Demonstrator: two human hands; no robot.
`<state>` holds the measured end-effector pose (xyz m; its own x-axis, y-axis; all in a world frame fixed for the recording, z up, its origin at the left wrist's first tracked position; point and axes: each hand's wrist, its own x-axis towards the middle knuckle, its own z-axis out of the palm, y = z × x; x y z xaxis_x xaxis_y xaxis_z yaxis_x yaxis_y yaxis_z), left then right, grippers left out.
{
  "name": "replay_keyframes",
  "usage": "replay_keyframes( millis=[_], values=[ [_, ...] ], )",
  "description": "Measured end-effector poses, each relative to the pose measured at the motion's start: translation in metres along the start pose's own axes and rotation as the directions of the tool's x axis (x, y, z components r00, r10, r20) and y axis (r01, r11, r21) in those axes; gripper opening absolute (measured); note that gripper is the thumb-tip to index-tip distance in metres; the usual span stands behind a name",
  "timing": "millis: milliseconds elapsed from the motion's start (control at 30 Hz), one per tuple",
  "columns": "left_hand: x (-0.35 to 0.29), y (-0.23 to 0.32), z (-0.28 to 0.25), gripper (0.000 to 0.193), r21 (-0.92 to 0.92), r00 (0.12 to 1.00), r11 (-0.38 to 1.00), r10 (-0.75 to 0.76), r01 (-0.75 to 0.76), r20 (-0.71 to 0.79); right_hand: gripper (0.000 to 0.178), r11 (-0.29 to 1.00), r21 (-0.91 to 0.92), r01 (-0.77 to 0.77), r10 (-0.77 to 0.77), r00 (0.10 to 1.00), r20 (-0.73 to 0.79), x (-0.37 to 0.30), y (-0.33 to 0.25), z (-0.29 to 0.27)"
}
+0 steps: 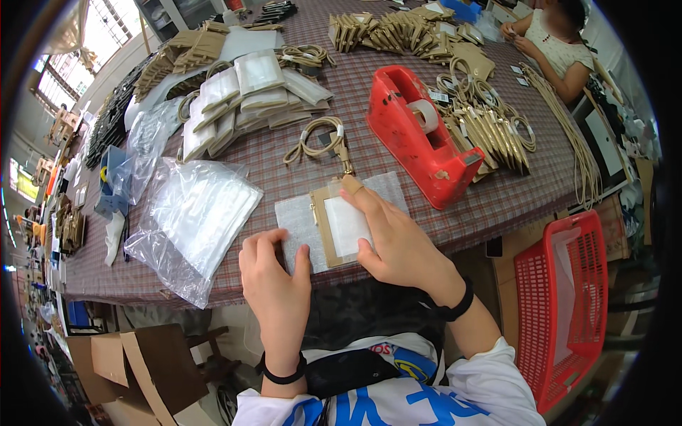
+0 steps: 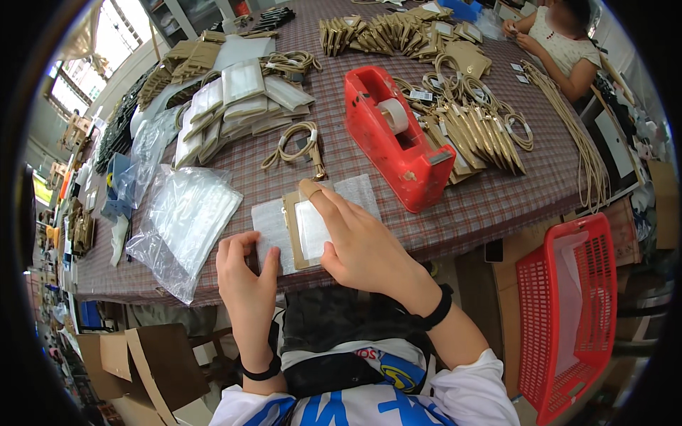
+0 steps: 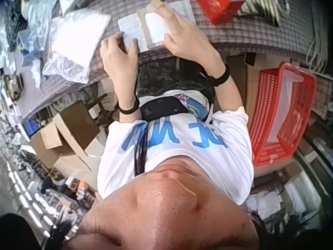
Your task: The person loads a roll of clear tape into a red tape dispenser. They then repeatedly pick up small rectangular items wrapped in foam, place them on the table, and secure them with tape from the dispenser. The person handles the items one at a time, stacking the finished units on the table.
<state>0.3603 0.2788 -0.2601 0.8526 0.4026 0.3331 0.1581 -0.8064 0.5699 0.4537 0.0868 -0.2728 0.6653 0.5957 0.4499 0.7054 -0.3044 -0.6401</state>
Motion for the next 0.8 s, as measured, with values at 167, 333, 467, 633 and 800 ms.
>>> replay_keyframes(
  millis=[167,333,467,633,800],
  values=[
    [0.010,0.004,0.005,0.021,0.116,0.997,0.991,-0.058,0.064,-0.052,0.079,1.000,0.014,-0.014,0.014,1.000,-0.008,-0.001,0.001,0.002],
    [0.013,0.011,0.007,0.015,0.027,0.993,0.994,-0.108,0.109,-0.039,0.086,0.999,-0.039,0.021,-0.022,1.000,-0.012,0.000,0.001,0.001],
    [0.011,0.010,0.004,0.015,0.019,0.986,1.000,0.010,-0.007,-0.165,0.086,0.999,-0.033,0.029,-0.030,0.999,-0.017,0.001,0.001,0.001],
    [0.011,0.015,0.002,0.018,0.059,0.973,0.992,0.121,-0.112,-0.196,0.087,0.999,-0.035,0.029,-0.030,0.999,-0.024,0.000,0.001,0.001],
    [0.012,0.036,0.008,0.020,-0.462,0.996,0.884,-0.044,0.074,0.074,0.088,1.000,-0.010,0.023,-0.023,0.999,-0.026,-0.001,0.004,0.003]
  ],
)
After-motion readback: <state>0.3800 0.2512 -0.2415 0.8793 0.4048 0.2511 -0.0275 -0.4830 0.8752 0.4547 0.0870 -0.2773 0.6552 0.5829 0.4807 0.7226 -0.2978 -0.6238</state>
